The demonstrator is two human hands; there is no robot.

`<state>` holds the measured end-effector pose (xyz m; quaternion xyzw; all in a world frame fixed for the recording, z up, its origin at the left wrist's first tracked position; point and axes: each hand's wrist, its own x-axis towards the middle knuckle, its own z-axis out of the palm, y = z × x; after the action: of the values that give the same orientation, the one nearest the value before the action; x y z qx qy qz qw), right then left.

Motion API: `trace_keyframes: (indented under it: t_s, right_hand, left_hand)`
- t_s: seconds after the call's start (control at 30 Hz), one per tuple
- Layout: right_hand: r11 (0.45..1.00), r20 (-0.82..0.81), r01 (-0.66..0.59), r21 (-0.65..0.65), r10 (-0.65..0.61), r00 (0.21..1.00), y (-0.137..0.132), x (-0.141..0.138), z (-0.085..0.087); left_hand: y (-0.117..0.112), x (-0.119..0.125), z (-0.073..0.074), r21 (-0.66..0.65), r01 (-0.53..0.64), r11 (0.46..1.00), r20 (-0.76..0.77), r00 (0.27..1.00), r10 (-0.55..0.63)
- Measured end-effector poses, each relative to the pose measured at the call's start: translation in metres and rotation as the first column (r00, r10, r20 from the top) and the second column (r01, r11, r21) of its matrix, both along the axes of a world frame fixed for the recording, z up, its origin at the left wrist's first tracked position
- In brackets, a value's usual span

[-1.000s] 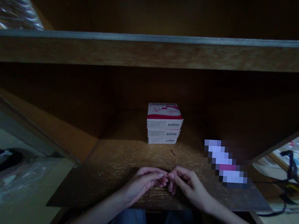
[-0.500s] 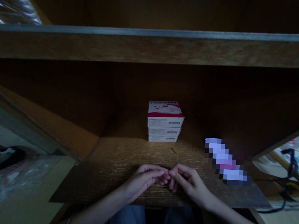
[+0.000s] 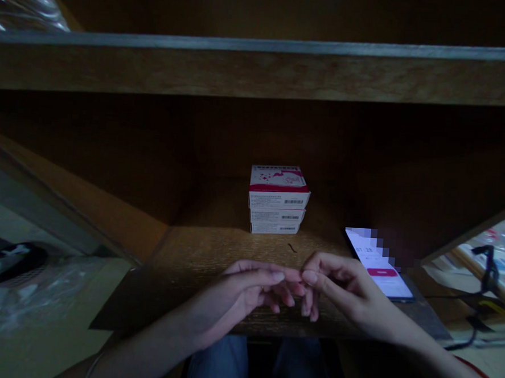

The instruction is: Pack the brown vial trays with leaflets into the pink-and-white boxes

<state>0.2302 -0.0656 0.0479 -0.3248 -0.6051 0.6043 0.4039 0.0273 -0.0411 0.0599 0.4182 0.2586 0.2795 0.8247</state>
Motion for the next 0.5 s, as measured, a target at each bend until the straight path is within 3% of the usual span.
trace_keyframes:
  t_s: [0.1, 0.2, 0.5]
  right_hand:
    - [0.998, 0.057, -0.068, -0.005, 0.068, 0.996, 0.0, 0.004, 0.031]
    - [0.99, 0.128, -0.136, -0.031, 0.139, 0.982, 0.001, 0.007, 0.049]
    - [0.988, 0.214, -0.153, -0.019, 0.154, 0.965, -0.002, 0.012, 0.052]
  left_hand:
    - [-0.004, 0.002, 0.026, 0.046, -0.042, 0.998, -0.018, 0.999, 0.043]
    - [-0.008, 0.005, 0.038, 0.095, -0.046, 0.994, -0.057, 0.997, 0.051]
    - [-0.012, 0.007, 0.039, 0.065, -0.123, 0.99, -0.077, 0.989, 0.127]
